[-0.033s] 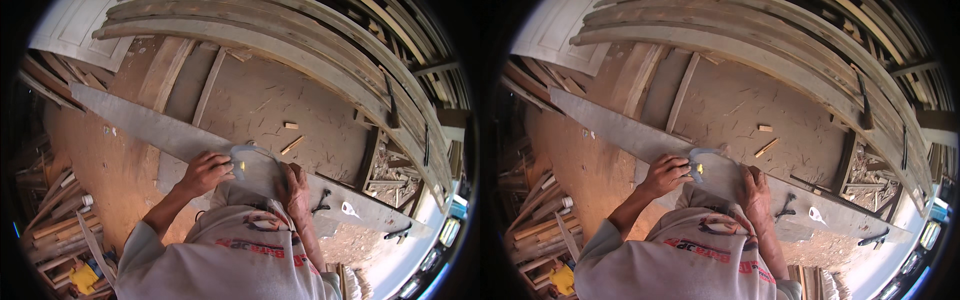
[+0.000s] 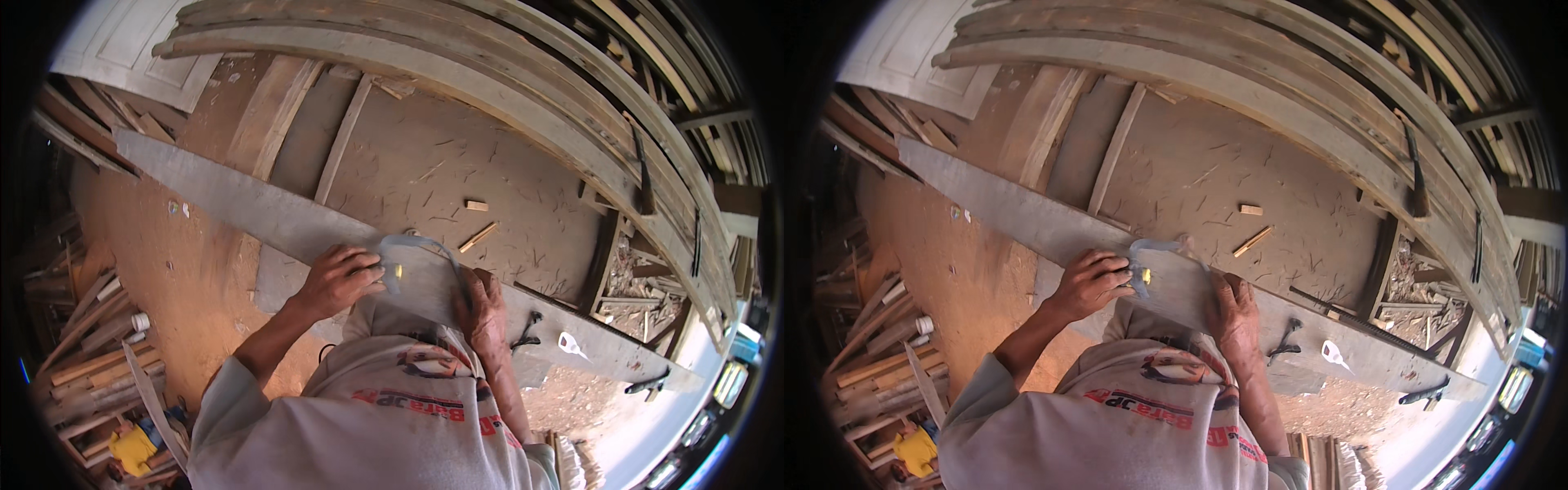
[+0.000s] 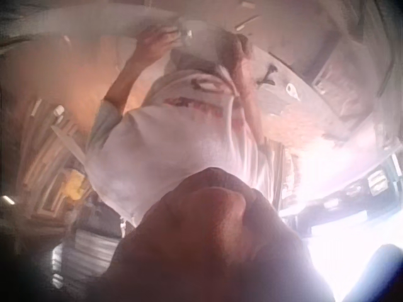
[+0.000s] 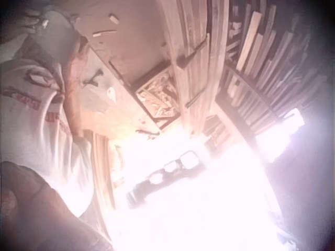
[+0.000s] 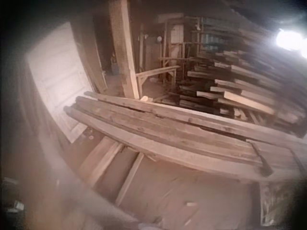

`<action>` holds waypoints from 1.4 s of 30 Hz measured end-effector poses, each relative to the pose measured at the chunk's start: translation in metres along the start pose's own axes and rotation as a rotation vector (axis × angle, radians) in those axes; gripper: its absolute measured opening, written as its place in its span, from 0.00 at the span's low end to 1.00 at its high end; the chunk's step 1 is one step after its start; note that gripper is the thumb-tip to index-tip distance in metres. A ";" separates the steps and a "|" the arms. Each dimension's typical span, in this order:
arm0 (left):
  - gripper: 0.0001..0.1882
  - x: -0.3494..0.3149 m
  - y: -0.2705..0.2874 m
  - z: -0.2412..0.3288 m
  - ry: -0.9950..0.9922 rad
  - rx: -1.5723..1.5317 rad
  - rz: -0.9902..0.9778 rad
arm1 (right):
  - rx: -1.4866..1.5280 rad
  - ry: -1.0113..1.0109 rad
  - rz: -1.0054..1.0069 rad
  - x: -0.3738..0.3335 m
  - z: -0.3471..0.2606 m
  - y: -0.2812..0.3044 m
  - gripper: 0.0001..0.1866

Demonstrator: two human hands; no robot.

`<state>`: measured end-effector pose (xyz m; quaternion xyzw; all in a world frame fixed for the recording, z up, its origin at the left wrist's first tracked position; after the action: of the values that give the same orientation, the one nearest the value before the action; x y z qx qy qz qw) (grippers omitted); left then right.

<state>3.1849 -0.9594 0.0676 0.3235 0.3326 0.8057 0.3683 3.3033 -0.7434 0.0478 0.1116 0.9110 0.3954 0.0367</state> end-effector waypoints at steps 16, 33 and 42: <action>0.41 -0.025 -0.007 -0.014 0.084 0.141 0.030 | -0.195 0.076 0.054 -0.040 -0.010 0.001 0.28; 0.35 -0.192 -0.010 0.011 0.568 -0.058 0.236 | -0.196 -0.043 0.198 -0.055 0.003 0.009 0.37; 0.33 -0.679 -0.106 -0.062 1.586 -0.211 -0.180 | -0.573 -0.107 0.268 -0.049 -0.027 0.008 0.43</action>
<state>3.5304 -1.4728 -0.2372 -0.4096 0.4418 0.7899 0.1145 3.3480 -0.7687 0.0714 0.2363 0.7365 0.6308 0.0621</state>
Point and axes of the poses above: each hand's wrist, its own x-axis towards the middle knuckle, its own y-axis out of the back of the hand, z = x × y, the point moved 10 cm from there along x, towards the middle knuckle, and after that the axes turned 2 degrees about y, right-handed, at the moved point
